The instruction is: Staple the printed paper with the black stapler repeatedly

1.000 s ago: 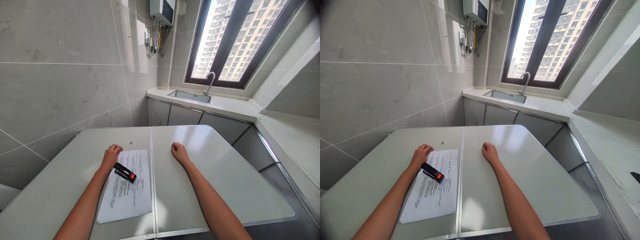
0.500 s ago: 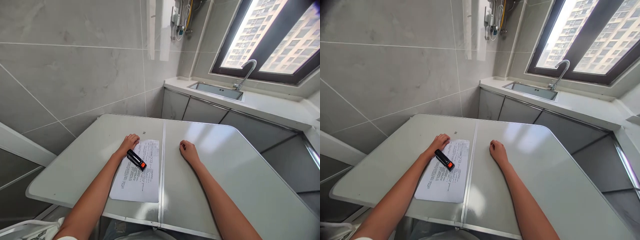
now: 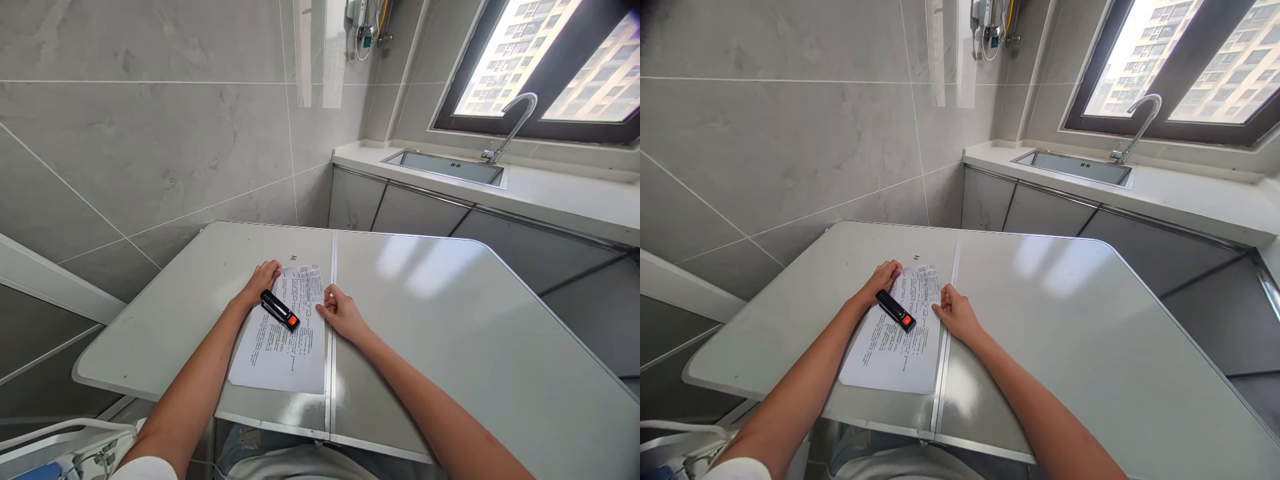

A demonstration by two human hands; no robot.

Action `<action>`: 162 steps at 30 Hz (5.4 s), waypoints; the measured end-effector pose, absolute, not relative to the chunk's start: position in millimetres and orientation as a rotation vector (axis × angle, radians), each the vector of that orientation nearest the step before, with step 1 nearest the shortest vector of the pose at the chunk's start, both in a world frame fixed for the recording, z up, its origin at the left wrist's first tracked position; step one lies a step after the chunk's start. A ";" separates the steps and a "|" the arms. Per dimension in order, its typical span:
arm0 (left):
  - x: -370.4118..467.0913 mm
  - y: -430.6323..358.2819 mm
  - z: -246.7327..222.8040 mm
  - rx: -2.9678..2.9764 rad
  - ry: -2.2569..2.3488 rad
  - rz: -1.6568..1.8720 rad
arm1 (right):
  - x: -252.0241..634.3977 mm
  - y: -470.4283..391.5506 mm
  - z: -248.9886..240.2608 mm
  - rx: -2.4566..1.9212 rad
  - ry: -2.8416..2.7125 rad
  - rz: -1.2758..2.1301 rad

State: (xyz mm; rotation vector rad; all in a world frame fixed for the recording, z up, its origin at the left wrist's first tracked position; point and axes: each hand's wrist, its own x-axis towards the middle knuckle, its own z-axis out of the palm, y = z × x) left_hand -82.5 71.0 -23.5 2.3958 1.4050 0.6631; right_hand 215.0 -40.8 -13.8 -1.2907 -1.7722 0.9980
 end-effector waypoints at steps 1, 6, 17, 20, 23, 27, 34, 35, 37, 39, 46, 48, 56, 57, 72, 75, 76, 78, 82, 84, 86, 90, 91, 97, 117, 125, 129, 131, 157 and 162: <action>-82.2 71.1 -24.0 2.402 1.415 0.645 | 212.8 -42.6 -13.9 -1.271 -1.796 1.004; -81.0 71.7 -22.7 2.427 1.439 0.633 | 208.5 -47.4 -11.7 -1.268 -1.864 1.005; -82.9 67.3 -17.9 2.285 1.551 0.914 | 228.0 -50.1 -5.6 -1.341 -1.753 0.953; -82.0 66.8 -17.3 2.315 1.565 0.875 | 244.7 -55.2 -5.7 -1.400 -1.734 0.930; -79.1 64.3 -13.1 2.332 1.526 0.889 | 263.6 -60.9 -8.7 -1.443 -1.697 0.946; -68.2 51.4 0.6 2.238 1.252 0.876 | 289.8 -63.7 -14.6 -1.503 -1.672 0.946; -48.7 26.7 18.4 2.175 0.817 0.519 | 310.7 -61.1 -4.6 -1.638 -1.740 0.763; -46.9 25.5 18.3 2.174 0.795 0.487 | 305.7 -61.7 0.0 -1.648 -1.710 0.697; -42.4 23.7 17.1 2.191 0.797 0.440 | 289.0 -64.1 9.1 -1.590 -1.681 0.610; -36.4 21.5 15.4 2.237 0.817 0.425 | 267.7 -67.8 15.0 -1.453 -1.776 0.612; -22.0 12.5 12.7 2.391 0.804 0.373 | 230.6 -75.3 1.1 -1.361 -2.001 0.605; -22.5 12.8 11.9 2.390 0.808 0.370 | 233.6 -74.9 -2.3 -1.324 -2.019 0.581; -24.5 19.3 8.6 2.392 0.708 0.410 | 239.3 -67.4 -9.1 -1.288 -1.935 0.669; -24.8 19.7 8.6 2.382 0.700 0.425 | 240.0 -66.5 -9.4 -1.275 -1.929 0.682; -26.5 22.8 9.4 2.314 0.737 0.302 | 284.8 -57.5 9.6 -1.156 -1.955 0.573; -25.5 22.2 8.8 2.309 0.766 0.319 | 287.2 -55.9 10.0 -1.157 -2.005 0.602; -25.0 21.9 9.0 2.309 0.775 0.324 | 287.9 -55.6 10.9 -1.171 -2.027 0.601; -23.9 21.2 10.4 2.313 0.786 0.326 | 289.3 -55.8 13.4 -1.209 -2.071 0.584; -22.8 19.5 14.5 2.325 0.778 0.344 | 288.9 -59.7 18.0 -1.259 -2.129 0.533; -23.1 18.4 15.8 2.337 0.752 0.364 | 284.4 -61.5 19.2 -1.275 -2.093 0.508; -23.6 17.2 16.1 2.347 0.745 0.374 | 276.2 -61.5 20.2 -1.272 -2.014 0.508; -25.8 16.6 14.5 2.342 0.765 0.368 | 253.4 -55.2 19.6 -1.213 -2.014 0.600; -27.0 17.2 13.7 2.329 0.761 0.369 | 248.1 -53.3 18.0 -1.208 -2.051 0.625; -33.4 22.4 9.6 2.079 0.786 0.511 | 234.3 -52.0 9.2 -1.291 -2.061 0.700; -4.9 25.1 1.5 0.345 0.772 1.032 | 195.0 -53.2 26.7 -1.299 -2.095 0.023; -15.6 22.9 9.2 0.465 0.540 0.981 | 220.0 -75.5 18.8 -1.456 -1.650 0.707; -7.4 16.7 14.4 0.567 0.478 0.963 | 221.2 -81.6 5.2 -1.470 -1.670 0.674; -4.0 15.1 14.7 0.632 0.479 0.965 | 221.9 -82.4 3.9 -1.479 -1.690 0.669; 1.1 12.6 15.9 1.152 0.671 1.132 | 192.0 -30.1 43.7 -1.122 -1.680 0.481; -18.9 27.7 1.6 1.795 1.274 1.218 | 263.6 -1.5 20.1 -1.344 -1.571 0.414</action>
